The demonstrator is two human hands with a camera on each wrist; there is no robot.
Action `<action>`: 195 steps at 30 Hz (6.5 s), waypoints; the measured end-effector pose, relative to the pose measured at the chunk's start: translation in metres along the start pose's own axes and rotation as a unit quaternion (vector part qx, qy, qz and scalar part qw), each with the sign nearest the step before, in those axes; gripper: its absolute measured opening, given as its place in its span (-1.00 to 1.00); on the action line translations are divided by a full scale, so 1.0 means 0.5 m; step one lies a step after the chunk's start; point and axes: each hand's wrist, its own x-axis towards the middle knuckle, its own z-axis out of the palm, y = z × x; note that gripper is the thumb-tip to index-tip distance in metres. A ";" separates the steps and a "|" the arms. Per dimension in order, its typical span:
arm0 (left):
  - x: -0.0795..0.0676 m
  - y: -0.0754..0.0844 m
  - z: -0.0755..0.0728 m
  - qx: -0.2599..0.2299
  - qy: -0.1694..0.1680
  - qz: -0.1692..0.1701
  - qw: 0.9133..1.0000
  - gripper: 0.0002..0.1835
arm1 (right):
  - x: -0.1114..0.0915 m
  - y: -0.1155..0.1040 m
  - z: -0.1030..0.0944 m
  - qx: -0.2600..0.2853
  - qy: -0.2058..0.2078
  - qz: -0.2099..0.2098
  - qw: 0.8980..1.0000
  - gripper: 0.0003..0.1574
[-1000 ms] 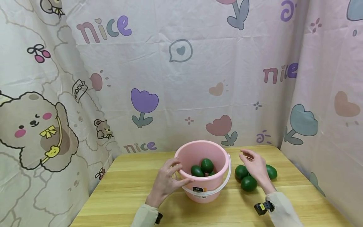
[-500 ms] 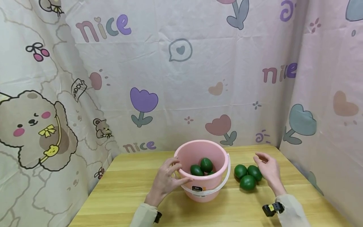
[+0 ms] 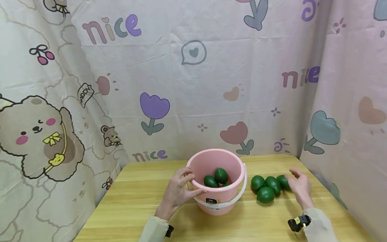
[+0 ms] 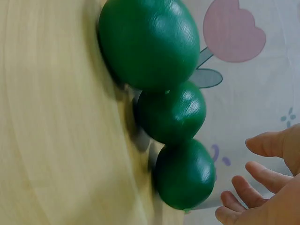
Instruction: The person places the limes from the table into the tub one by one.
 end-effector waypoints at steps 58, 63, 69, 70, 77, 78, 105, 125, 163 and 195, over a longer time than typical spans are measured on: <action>-0.002 0.002 -0.002 0.004 -0.004 -0.007 1.000 -0.42 | 0.026 0.011 -0.003 0.000 -0.061 0.042 0.997 0.08; -0.001 0.003 -0.001 0.005 -0.005 -0.006 1.000 -0.43 | 0.022 -0.005 0.002 0.003 -0.070 0.019 0.997 0.03; -0.003 0.003 0.006 0.003 -0.002 -0.010 1.000 -0.45 | 0.009 -0.047 0.010 0.037 -0.118 0.006 0.992 0.01; -0.003 0.003 0.006 0.001 0.000 -0.011 1.000 -0.45 | 0.006 -0.056 0.012 0.042 -0.121 0.005 0.992 0.01; -0.003 0.002 0.008 -0.004 0.005 -0.007 1.000 -0.44 | -0.008 -0.116 0.021 0.063 -0.148 -0.020 0.987 -0.01; -0.002 0.002 0.009 -0.005 0.005 -0.007 1.000 -0.43 | -0.010 -0.124 0.021 0.063 -0.150 -0.024 0.986 -0.02; -0.001 -0.004 0.008 -0.013 0.015 -0.003 1.000 -0.46 | -0.099 -0.293 0.107 0.173 -0.201 -0.129 0.956 -0.19; -0.003 -0.004 0.009 -0.016 0.018 0.000 1.000 -0.46 | -0.126 -0.349 0.182 0.146 -0.233 -0.210 0.938 -0.29; -0.004 -0.003 0.004 -0.010 0.019 0.002 1.000 -0.45 | -0.134 -0.360 0.204 0.174 -0.210 -0.194 0.943 -0.52; -0.008 -0.003 0.007 -0.016 0.016 -0.010 1.000 -0.49 | -0.107 -0.272 0.146 0.177 -0.132 -0.152 0.964 -0.49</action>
